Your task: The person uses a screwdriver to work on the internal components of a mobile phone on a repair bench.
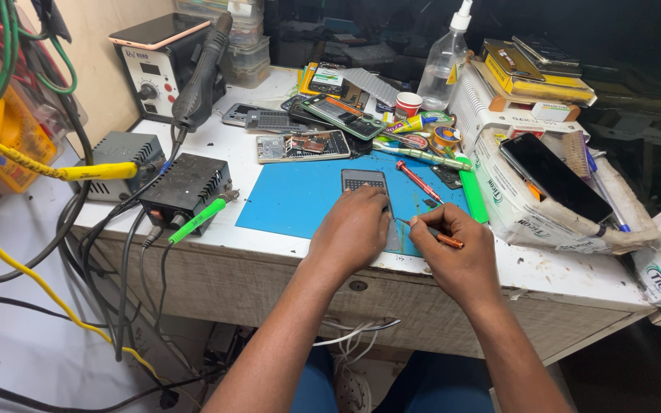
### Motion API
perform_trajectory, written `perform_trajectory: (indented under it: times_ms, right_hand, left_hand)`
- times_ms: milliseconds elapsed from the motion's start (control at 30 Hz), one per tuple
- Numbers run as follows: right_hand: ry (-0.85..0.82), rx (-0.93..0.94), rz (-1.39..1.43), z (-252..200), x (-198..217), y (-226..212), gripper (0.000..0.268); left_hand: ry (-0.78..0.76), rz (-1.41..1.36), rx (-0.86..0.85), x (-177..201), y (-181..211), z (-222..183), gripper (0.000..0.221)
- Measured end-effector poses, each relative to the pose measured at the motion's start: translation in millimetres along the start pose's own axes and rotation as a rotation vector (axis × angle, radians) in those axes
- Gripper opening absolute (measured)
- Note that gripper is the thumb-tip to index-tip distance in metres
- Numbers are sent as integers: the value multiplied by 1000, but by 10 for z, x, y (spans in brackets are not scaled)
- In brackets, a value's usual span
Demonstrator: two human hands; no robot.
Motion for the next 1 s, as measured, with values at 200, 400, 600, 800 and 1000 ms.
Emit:
perform_trajectory:
  times_ms: [200,400,600,800,1000]
  right_hand:
    - [14,24,20,-8,6,20,22]
    - [50,-5,133,2,36,43,21]
    - [76,-23,181,30,60,94,20]
    - [128,-32,360,67,129,190,15]
    - [114,-88,500,79,178,248,13]
  left_hand:
    - [17,31,-41,18,15,13,27]
    - [-32,-62,3,36,47,30,26]
    - [-47,69,-24,-74,29,117,14]
    - [-123,13,88,-142,-58,186,9]
    - [-31,371,-110,-241,13,192,21]
Point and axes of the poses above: each hand's wrist, its own z-axis towards the middle knuckle, its own x-axis out of the back of the hand, y = z × x, the point moved 3 cm from there along z, towards the middle knuckle, and after that the axes turned 13 degrees about -x, right-handed, at the moved point
